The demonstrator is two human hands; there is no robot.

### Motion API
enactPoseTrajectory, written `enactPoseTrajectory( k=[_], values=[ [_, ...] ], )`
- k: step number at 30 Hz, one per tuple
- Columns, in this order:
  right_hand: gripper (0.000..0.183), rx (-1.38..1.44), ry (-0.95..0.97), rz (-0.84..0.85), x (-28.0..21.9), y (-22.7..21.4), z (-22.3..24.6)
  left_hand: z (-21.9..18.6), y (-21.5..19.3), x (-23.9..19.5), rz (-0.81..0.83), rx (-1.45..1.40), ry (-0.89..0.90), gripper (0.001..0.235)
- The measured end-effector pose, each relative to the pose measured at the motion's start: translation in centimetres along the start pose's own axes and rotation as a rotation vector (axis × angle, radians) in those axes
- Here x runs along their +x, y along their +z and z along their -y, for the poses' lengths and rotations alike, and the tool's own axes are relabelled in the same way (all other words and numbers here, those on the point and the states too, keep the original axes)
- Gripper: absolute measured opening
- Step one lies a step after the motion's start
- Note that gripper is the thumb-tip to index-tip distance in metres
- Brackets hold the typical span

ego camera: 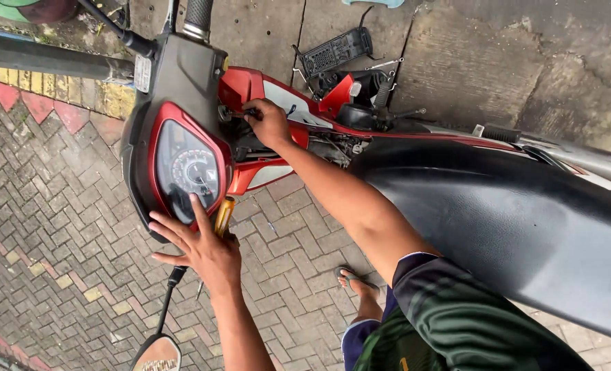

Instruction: The person uses a screwdriver to loosen and remove screws from the front fairing of a red and black Honda motorcycle. They work on the handlebar area and the front headlight assembly, removing parts to access the internal components.

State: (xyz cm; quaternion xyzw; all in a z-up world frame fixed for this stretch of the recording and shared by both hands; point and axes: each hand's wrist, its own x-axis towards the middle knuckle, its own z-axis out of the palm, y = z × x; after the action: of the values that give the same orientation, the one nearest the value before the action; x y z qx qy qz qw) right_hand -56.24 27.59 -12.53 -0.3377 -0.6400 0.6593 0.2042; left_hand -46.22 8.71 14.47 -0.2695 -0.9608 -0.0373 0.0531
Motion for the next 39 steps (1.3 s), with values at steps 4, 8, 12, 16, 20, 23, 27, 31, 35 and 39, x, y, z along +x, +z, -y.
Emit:
enactPoseTrajectory(
  k=[4,8,12,16,20,23,27,31,35,39],
  values=[
    [0.023,0.062,-0.149,0.061,0.4,-0.8,2.2,2.1,3.1,0.0,0.182,0.009,-0.076,0.117],
    [0.027,-0.012,-0.427,0.045,0.9,-0.1,1.5,1.6,1.1,1.0,0.360,-0.014,-0.104,0.118],
    [0.032,-0.048,-0.629,0.092,2.0,1.0,-0.2,1.8,0.6,1.6,0.485,-0.036,-0.142,0.115],
    [0.028,-0.026,-0.703,0.075,2.6,0.8,0.4,1.7,0.9,1.7,0.493,-0.015,-0.156,0.117],
    [0.027,-0.025,-0.763,0.070,2.3,0.9,0.8,1.9,0.6,1.8,0.531,-0.001,-0.156,0.117],
    [0.022,-0.002,-0.649,0.097,2.5,1.5,0.4,2.0,1.0,1.7,0.533,0.013,-0.156,0.118],
    [0.018,-0.061,-0.701,0.149,2.5,2.0,1.2,2.4,1.1,1.6,0.542,0.045,-0.138,0.119],
    [0.021,-0.052,-0.568,0.181,3.3,2.2,-0.2,2.6,0.8,2.1,0.584,0.029,-0.142,0.115],
    [0.032,-0.110,-0.151,0.277,4.4,1.7,1.5,2.4,0.5,2.3,0.622,0.018,-0.164,0.120],
    [0.062,-0.313,-0.157,0.469,3.8,1.2,0.6,3.5,2.2,1.2,0.540,0.010,-0.108,0.118]
  ],
)
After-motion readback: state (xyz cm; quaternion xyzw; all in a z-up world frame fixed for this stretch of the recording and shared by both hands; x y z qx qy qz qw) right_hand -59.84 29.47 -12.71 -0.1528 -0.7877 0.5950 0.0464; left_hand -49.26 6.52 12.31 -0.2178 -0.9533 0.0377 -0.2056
